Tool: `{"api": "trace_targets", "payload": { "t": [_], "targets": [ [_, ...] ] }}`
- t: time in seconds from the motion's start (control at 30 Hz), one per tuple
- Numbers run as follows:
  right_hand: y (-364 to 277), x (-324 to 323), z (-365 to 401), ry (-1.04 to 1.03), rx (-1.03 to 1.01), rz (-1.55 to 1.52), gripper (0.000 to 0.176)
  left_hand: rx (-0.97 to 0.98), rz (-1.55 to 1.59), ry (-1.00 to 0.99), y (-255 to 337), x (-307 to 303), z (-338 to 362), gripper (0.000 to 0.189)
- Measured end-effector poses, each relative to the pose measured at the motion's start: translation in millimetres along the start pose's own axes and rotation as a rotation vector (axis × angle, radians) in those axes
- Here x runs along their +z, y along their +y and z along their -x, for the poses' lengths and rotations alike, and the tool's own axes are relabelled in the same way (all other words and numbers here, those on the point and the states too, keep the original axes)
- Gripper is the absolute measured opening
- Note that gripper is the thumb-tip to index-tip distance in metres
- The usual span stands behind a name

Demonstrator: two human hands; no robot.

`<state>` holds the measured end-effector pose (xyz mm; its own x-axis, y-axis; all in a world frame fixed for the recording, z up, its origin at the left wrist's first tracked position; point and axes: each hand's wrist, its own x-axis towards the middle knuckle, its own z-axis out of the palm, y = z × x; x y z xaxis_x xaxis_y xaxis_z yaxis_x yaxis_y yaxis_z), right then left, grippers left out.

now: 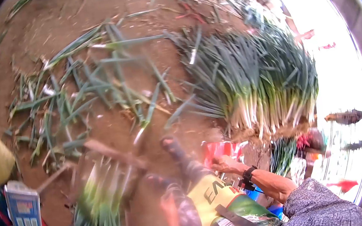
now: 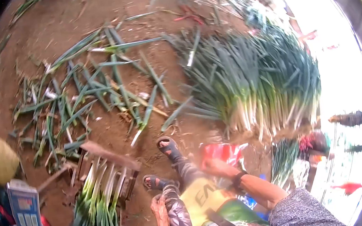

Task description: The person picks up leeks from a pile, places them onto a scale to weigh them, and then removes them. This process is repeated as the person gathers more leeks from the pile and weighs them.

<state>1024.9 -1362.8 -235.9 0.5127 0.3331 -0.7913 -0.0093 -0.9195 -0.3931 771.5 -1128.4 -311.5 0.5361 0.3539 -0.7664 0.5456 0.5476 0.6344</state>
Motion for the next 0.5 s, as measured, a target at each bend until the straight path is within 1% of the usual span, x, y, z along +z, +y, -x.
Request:
{"api": "trace_targets", "payload": {
  "t": [0.07, 0.1, 0.13, 0.17, 0.2, 0.23, 0.27, 0.37, 0.43, 0.47, 0.5],
  "targets": [
    [21.2, -11.7, 40.4, 0.049, 0.112, -0.035, 0.041, -0.04, -0.096, -0.06, 28.9, 19.7, 9.4, 0.035],
    [29.0, -20.7, 51.4, -0.02, 0.224, 0.001, 0.042, -0.071, -0.152, -0.095, 52.2, 31.3, 15.7, 0.035],
    [43.5, -24.7, 60.2, -0.006, 0.232, -0.037, 0.041, -0.101, -0.207, -0.125, 64.5, 43.2, 18.4, 0.036],
    [61.5, -26.2, 68.9, 0.006, 0.239, -0.072, 0.04, -0.049, -0.282, -0.158, 65.9, 52.5, 16.9, 0.039],
    [82.4, -25.2, 78.1, 0.016, 0.247, -0.108, 0.04, -0.041, -0.318, -0.174, 66.2, 63.4, 13.7, 0.039],
    [108.1, -17.2, 78.9, 0.075, 0.187, -0.118, 0.039, -0.031, -0.355, -0.188, 64.4, 74.5, 7.6, 0.039],
    [134.1, -12.5, 80.4, 0.086, 0.216, -0.121, 0.039, -0.024, -0.392, -0.2, 63.3, 86.1, 3.9, 0.04],
    [188.4, -13.6, 81.5, 0.095, 0.283, -0.15, 0.04, 0.093, -0.454, -0.233, 43.3, 128.2, -9.6, 0.031],
    [222.2, -22.3, 76.5, 0.088, 0.287, -0.218, 0.041, 0.002, -0.504, -0.31, 45.9, 169.1, -21.5, 0.032],
    [239.3, -27.8, 70.2, 0.084, 0.286, -0.252, 0.042, -0.025, -0.504, -0.295, 40.5, 191.2, -24.8, 0.033],
    [258.1, -35.0, 62.5, 0.15, 0.249, -0.281, 0.039, -0.05, -0.503, -0.281, 30.1, 217.8, -28.3, 0.034]
  ]
}}
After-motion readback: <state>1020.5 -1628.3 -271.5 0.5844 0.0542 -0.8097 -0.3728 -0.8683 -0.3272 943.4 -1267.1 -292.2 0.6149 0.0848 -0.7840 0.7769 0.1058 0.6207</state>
